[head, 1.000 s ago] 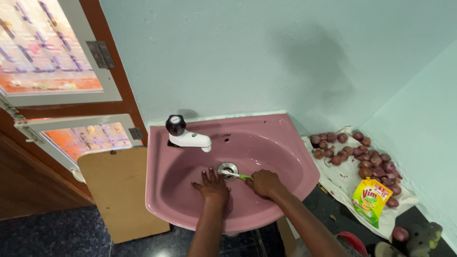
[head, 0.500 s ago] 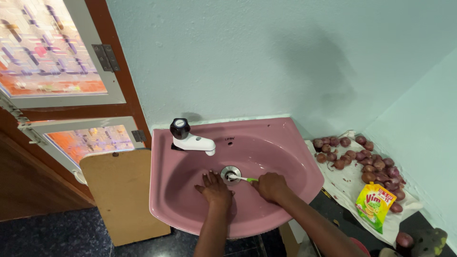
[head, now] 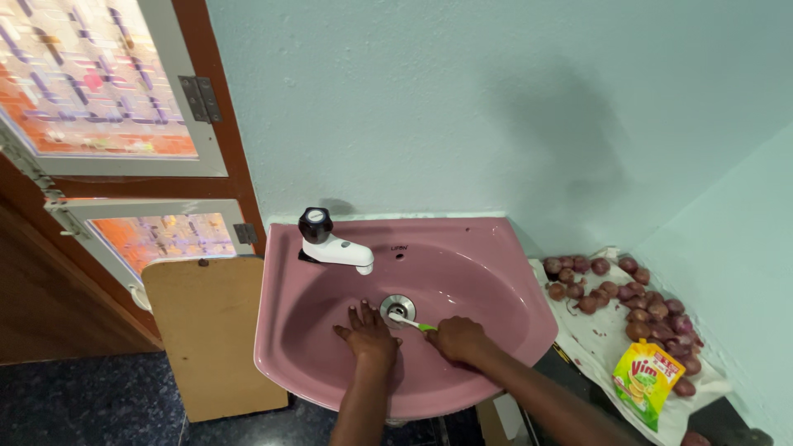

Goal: The person scrubs the inside of a pink bathroom sink using a toothbrush. They repeatedly wipe the basin surface and the drain area with the toothbrush while occasionally rinsing it under the running tap.

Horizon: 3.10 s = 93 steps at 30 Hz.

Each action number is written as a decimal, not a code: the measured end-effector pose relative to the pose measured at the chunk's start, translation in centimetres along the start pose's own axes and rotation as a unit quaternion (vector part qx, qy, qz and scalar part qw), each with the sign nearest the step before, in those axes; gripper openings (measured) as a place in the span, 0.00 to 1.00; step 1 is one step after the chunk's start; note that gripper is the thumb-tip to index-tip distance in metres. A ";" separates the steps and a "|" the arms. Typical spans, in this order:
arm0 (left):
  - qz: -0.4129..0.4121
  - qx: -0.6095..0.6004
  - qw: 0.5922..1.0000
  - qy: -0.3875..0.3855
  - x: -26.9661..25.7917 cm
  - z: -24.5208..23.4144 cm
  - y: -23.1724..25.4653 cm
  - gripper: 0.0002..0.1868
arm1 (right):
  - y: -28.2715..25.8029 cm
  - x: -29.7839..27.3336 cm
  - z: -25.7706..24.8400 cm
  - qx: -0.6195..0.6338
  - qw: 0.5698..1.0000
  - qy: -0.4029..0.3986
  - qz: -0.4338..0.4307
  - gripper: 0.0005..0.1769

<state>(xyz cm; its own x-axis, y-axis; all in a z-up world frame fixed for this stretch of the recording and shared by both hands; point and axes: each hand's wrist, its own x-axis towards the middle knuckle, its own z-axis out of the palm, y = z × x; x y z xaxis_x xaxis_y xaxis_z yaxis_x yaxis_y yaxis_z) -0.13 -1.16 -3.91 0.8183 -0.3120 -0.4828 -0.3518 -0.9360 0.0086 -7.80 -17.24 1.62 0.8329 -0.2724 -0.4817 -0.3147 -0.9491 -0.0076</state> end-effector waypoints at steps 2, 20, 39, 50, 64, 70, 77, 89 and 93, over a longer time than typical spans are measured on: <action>0.002 0.000 1.000 -0.003 0.0 -0.3 -0.3 0.50 | -0.6 0.2 -0.2 -0.036 0.999 0.011 -0.015 0.30; 0.023 -0.008 1.000 -0.004 0.0 0.0 0.1 0.46 | 1.0 0.8 0.5 0.036 0.998 -0.051 0.008 0.31; 0.027 -0.001 0.999 -0.020 0.1 0.0 -0.1 0.44 | -0.1 -0.2 0.6 -0.163 0.969 0.140 -0.123 0.21; 0.030 -0.009 0.999 -0.005 0.8 0.8 -0.5 0.45 | -1.4 1.6 -1.0 -0.285 0.949 0.064 -0.118 0.11; 0.030 0.002 0.999 -0.028 0.3 0.0 0.0 0.45 | 0.5 9.1 -3.8 -0.298 0.924 0.186 -0.152 0.12; 0.026 -0.011 0.999 -0.033 -0.1 -0.3 -0.1 0.45 | 0.8 10.1 -4.0 -0.252 0.936 0.127 -0.211 0.11; 0.021 -0.008 0.999 -0.038 0.1 -0.3 0.3 0.45 | 2.1 5.3 -1.1 -0.035 0.974 0.102 -0.198 0.10; 0.023 -0.007 1.000 -0.019 0.6 0.6 -0.1 0.46 | -1.0 3.7 -0.2 0.027 0.996 -0.045 -0.072 0.18; 0.028 -0.010 0.999 -0.019 0.3 0.2 -0.1 0.46 | -2.2 7.8 -2.5 -0.147 0.986 -0.044 -0.069 0.18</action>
<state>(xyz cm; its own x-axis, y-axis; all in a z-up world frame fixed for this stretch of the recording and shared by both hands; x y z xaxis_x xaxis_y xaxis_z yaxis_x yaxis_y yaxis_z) 0.04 -1.13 -4.21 0.7797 -0.3576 -0.5140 -0.3864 -0.9207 0.0544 0.53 -17.70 0.11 0.8121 -0.1352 -0.5676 -0.0447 -0.9843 0.1706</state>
